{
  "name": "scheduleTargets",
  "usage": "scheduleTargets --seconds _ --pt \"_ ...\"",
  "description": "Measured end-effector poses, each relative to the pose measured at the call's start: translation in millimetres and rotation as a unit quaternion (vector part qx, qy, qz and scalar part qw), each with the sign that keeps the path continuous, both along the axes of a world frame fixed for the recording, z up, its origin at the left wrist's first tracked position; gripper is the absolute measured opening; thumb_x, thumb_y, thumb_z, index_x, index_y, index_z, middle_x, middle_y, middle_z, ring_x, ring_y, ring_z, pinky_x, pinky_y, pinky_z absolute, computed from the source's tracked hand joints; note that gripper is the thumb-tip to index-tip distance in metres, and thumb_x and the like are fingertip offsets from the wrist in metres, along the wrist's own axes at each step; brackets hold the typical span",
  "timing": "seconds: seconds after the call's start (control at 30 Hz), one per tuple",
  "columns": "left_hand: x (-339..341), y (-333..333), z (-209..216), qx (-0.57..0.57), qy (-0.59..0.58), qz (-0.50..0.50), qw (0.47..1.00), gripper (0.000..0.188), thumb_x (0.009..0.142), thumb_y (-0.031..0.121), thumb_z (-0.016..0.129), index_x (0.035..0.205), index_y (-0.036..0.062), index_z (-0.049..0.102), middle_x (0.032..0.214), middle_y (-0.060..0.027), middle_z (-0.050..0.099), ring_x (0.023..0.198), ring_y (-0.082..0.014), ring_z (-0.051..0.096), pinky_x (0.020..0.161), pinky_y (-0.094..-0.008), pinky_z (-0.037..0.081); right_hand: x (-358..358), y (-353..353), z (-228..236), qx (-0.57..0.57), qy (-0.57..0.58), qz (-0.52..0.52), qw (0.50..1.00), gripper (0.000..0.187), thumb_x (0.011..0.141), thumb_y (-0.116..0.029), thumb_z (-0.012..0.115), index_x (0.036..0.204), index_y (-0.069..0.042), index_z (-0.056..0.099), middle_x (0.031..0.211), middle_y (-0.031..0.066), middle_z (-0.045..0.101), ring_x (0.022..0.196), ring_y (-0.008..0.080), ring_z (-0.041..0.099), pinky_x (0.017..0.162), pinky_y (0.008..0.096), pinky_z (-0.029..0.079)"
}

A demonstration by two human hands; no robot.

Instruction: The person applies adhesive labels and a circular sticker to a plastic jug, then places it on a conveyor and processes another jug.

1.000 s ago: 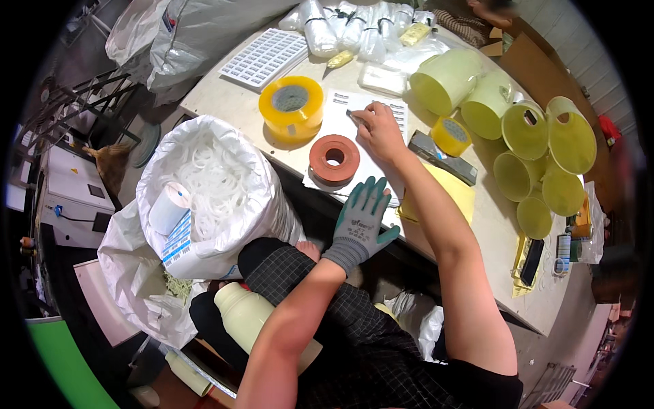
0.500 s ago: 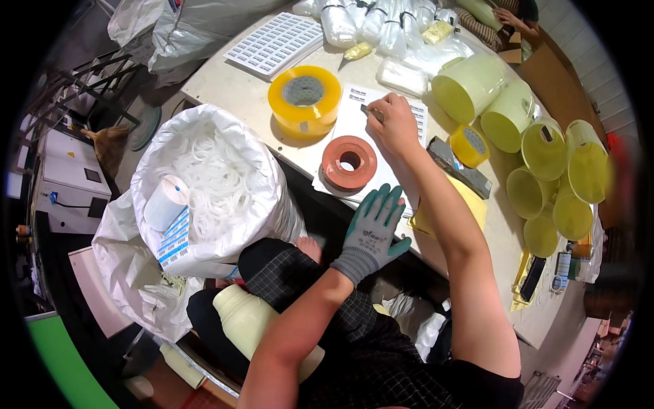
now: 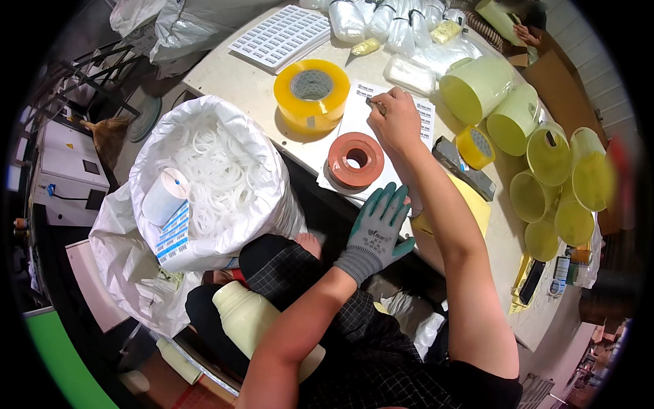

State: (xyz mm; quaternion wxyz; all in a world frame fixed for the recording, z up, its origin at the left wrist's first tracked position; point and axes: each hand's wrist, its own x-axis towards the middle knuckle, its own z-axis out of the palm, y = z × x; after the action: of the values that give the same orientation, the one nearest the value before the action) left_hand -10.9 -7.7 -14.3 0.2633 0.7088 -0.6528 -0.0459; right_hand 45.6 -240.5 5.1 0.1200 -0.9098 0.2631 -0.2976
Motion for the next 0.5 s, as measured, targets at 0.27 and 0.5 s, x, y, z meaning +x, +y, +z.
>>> scheduleTargets --seconds 0.27,0.5 --pt "-4 -2 -5 -0.007 0.0 0.005 1.0 0.084 0.092 0.052 0.065 0.152 -0.0033 0.045 0.166 -0.0212 0.035 0.156 -0.0405 0.028 0.129 -0.0536 0.021 7 -4 2 0.007 0.052 0.006 0.999 0.031 0.089 -0.019 0.066 0.116 -0.019 0.08 0.107 0.0105 0.064 0.102 0.0302 0.062 0.087 0.042 0.056" --pt "-4 -3 -1 0.003 -0.019 0.018 1.0 0.082 0.09 0.052 0.067 0.15 -0.0019 0.049 0.163 -0.0229 0.039 0.153 -0.0413 0.031 0.129 -0.0539 0.021 -14 8 76 0.507 -0.22 0.008 0.834 0.041 0.1 -0.013 0.055 0.138 -0.01 0.072 0.097 -0.0056 0.055 0.071 0.0057 0.04 0.06 0.0221 0.038"
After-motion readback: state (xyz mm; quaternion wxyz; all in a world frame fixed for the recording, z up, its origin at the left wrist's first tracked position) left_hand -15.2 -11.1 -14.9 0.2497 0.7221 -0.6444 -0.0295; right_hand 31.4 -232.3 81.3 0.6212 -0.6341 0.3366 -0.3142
